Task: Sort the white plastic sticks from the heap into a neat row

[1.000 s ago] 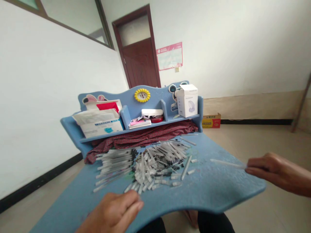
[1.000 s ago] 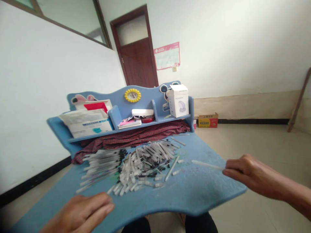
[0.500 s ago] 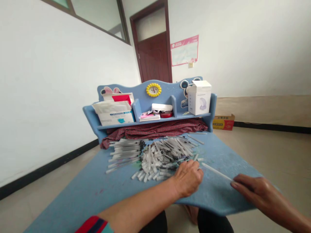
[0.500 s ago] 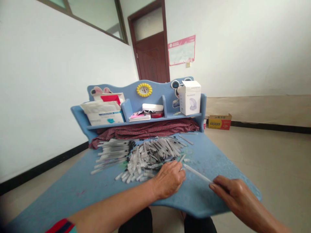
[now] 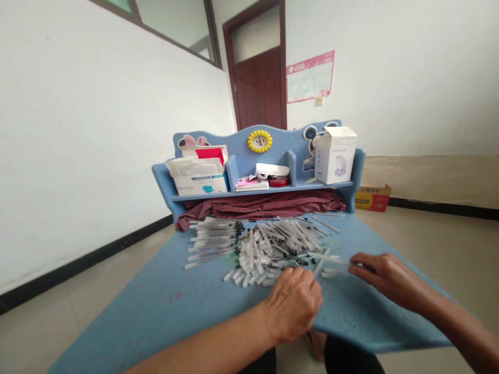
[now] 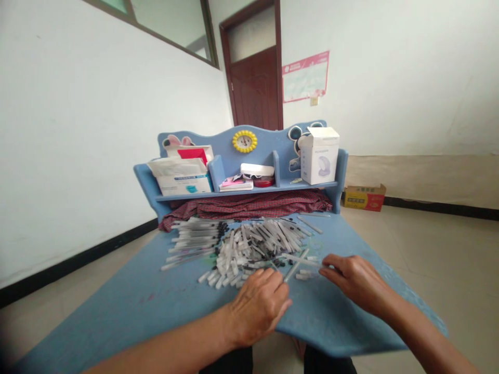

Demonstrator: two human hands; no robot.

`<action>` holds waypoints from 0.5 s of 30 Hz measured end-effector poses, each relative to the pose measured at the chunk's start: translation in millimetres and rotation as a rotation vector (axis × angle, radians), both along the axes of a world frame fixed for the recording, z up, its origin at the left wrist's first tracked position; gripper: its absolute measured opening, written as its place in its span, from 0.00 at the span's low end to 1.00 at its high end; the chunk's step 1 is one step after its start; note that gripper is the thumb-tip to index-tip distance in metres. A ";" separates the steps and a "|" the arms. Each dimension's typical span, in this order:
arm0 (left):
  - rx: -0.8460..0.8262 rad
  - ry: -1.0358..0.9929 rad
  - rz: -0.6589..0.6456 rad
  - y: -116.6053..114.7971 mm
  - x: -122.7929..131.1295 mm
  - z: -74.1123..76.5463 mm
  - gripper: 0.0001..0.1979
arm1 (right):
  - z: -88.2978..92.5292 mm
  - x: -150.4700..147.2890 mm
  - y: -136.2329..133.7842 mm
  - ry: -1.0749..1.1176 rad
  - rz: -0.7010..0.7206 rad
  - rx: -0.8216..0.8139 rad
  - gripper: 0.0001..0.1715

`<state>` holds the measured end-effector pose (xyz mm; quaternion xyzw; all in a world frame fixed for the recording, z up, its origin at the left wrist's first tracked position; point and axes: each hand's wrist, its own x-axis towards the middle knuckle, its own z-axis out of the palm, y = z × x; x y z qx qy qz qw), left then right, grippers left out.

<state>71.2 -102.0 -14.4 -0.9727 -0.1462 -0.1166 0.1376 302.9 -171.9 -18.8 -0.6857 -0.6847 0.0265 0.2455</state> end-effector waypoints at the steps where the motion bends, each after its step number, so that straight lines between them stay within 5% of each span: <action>1: -0.005 -0.006 -0.003 -1.8 -8.3 -1.1 0.07 | 1.8 -0.8 8.0 -0.013 0.019 -0.030 0.17; 9: -0.025 -0.071 0.031 -7.1 -60.2 3.2 0.04 | 23.2 -33.3 66.8 -0.153 -0.117 -0.053 0.21; 15: 0.001 -0.088 0.177 25.6 -85.0 17.7 0.05 | 31.8 -63.3 107.9 -0.240 -0.159 -0.076 0.20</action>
